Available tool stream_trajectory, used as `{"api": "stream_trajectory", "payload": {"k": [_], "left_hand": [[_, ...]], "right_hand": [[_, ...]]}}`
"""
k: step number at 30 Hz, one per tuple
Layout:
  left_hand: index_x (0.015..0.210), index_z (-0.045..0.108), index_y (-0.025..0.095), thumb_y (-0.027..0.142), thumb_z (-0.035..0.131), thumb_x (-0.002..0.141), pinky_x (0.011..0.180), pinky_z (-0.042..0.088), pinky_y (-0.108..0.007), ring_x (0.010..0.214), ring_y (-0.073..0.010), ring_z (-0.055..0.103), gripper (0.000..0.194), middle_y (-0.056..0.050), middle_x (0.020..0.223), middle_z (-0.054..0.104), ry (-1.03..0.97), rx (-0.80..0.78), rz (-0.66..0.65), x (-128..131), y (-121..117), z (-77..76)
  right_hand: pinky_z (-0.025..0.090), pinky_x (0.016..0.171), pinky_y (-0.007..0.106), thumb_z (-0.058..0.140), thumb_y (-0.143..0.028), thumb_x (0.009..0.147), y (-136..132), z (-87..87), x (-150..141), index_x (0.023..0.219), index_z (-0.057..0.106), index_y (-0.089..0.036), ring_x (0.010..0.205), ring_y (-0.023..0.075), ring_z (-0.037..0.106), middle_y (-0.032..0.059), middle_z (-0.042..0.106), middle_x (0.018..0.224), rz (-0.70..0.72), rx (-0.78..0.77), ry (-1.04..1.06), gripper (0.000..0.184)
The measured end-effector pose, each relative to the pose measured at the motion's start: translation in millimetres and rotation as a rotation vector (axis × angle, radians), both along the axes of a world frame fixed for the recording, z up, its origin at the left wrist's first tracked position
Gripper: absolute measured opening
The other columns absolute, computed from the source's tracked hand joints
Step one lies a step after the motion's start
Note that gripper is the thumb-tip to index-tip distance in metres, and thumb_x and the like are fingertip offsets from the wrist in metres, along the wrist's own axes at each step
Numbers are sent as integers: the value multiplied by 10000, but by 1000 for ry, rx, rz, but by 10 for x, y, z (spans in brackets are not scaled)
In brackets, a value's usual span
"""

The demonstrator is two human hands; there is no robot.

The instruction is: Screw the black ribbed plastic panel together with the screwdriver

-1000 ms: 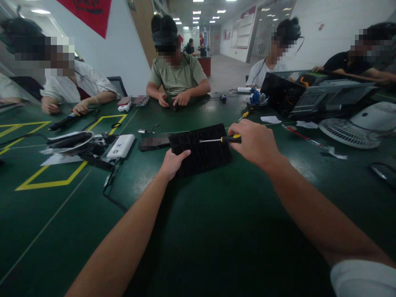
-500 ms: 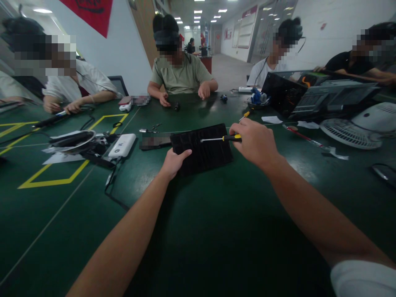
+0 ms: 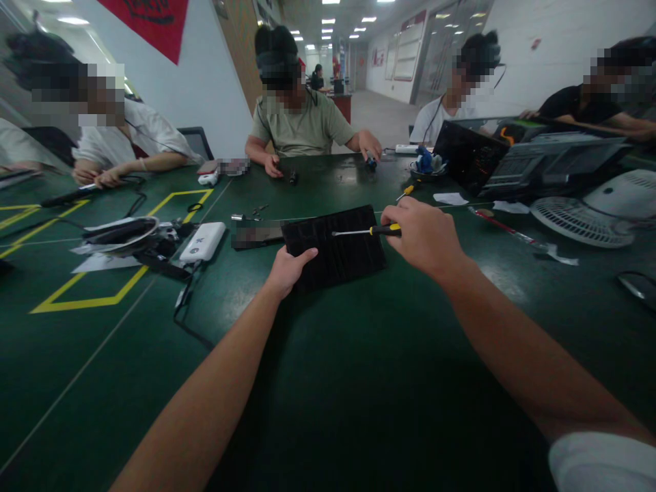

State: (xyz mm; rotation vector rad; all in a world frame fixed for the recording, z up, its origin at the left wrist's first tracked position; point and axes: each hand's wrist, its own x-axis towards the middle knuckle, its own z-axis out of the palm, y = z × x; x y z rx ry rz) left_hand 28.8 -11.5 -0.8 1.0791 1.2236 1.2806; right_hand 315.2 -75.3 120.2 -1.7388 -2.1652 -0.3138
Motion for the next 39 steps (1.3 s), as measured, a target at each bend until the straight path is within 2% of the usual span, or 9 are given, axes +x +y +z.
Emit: {"api": "stream_trajectory", "payload": {"k": [23,30,39], "left_hand": [[1057,808,176,281,1018,648,1152,613,-608,1154,-377,824,472,-126,1119,866,-18,-9,2,10,3,11],[1063,812,178,279,1011,663,1170,603,-611,1153,-370,826,459,-118,1135,869,-3,3,2,-3,32,-16],[1056,804,181,244,1002,689,1145,628,-594,1146,-359,831,421,-108,1120,872,-12,-5,2,1,26,-9]], "right_hand": [[331,673,384,729,-356,980,-20,22,20,1082,830,-251,943,307,675,111,758,1075,-33,-77,9,177],[346,679,393,737,-368,954,-1,20,38,1092,825,-254,946,316,687,110,793,1085,-40,-94,13,199],[295,665,377,763,-335,938,-8,43,38,1046,753,-244,903,286,682,91,801,1036,-34,-89,29,142]]}}
